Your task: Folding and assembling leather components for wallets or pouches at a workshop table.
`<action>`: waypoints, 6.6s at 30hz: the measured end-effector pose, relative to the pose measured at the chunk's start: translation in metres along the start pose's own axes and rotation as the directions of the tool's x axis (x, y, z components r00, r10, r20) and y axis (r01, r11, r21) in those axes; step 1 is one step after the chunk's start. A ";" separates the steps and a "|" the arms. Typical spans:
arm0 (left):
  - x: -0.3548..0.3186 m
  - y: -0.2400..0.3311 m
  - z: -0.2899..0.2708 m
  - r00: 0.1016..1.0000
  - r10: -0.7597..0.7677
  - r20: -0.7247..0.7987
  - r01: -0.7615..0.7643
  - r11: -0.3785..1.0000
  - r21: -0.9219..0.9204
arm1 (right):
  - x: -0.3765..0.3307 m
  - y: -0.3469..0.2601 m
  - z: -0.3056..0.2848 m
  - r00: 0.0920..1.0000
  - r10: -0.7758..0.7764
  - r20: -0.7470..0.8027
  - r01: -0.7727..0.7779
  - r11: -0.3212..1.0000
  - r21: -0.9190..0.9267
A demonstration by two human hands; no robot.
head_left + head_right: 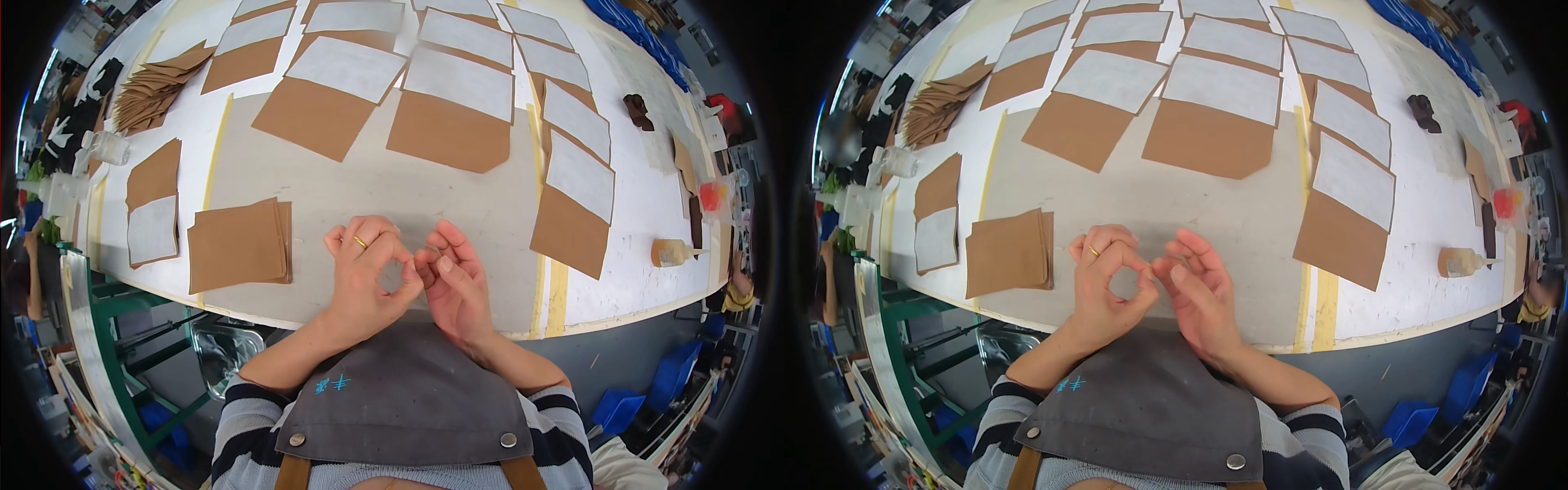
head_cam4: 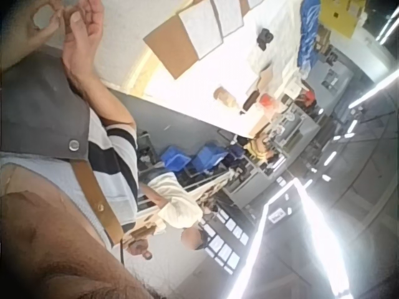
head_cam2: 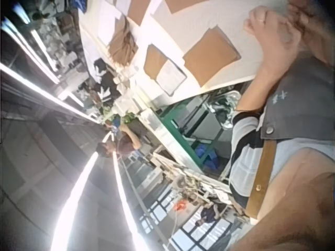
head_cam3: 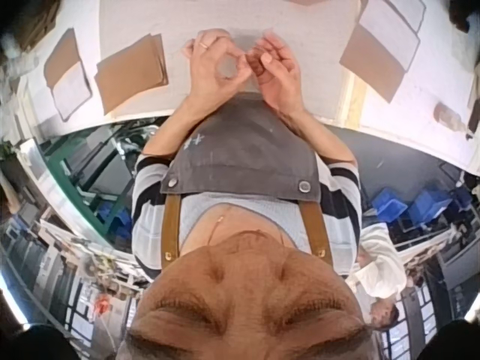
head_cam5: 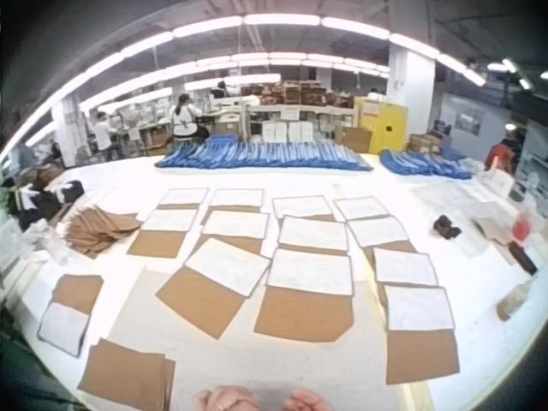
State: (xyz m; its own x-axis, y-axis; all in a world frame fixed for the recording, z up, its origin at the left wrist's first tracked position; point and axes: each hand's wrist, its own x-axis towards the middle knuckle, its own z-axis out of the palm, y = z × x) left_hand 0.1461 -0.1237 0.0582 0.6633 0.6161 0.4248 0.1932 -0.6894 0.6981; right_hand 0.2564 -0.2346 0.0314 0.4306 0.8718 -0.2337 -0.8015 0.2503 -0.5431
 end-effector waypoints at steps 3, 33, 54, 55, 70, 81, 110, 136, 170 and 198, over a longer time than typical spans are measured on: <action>-0.002 -0.002 -0.004 0.998 -0.046 0.047 0.049 0.995 -0.085 | 0.007 -0.004 -0.005 0.999 -0.006 -0.048 0.009 0.998 0.060; -0.031 -0.071 -0.163 0.982 -0.081 -0.170 0.165 0.803 0.573 | 0.036 -0.047 -0.040 0.995 -0.082 -0.060 0.069 0.979 -0.191; 0.145 -0.131 -0.071 0.799 0.582 0.151 -0.586 0.695 0.417 | 0.025 -0.048 -0.016 0.747 -0.317 0.585 0.565 -0.162 -0.809; 0.122 -0.103 -0.063 0.736 0.635 0.235 -0.669 0.630 0.393 | 0.025 -0.054 -0.008 0.661 -0.265 0.702 0.585 -0.404 -0.704; -0.028 -0.017 -0.073 0.683 0.049 0.729 0.099 0.982 -0.158 | -0.040 -0.076 -0.036 0.948 0.051 0.313 0.305 0.120 -0.945; -0.029 -0.035 -0.032 0.802 -0.561 0.207 0.598 0.743 -0.302 | -0.014 -0.056 -0.036 0.912 -0.324 0.252 0.245 -0.063 -0.967; -0.032 -0.044 -0.025 0.893 -0.447 0.058 0.448 0.894 -0.015 | 0.003 -0.060 -0.037 0.948 -0.259 0.183 0.142 -0.170 -0.975; -0.035 -0.045 -0.024 0.924 -0.368 0.103 0.358 0.927 0.109 | -0.003 -0.060 -0.039 0.948 -0.240 0.211 0.106 -0.386 -0.916; -0.011 -0.022 -0.048 0.791 -0.201 0.579 -0.188 0.819 0.542 | 0.006 -0.112 -0.022 0.930 0.322 0.179 0.360 -0.692 -0.626; -0.011 -0.045 -0.070 0.713 -0.172 0.680 -0.147 0.912 0.384 | -0.001 -0.127 -0.046 0.924 0.367 0.110 0.317 -0.569 -0.759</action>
State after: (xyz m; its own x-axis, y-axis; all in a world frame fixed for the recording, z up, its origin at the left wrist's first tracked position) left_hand 0.0794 -0.0730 0.0630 0.9312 0.2988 -0.2086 0.3566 -0.8651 0.3527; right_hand 0.3762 -0.2864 0.0636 0.0576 0.9435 -0.3264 0.9072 -0.1860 -0.3774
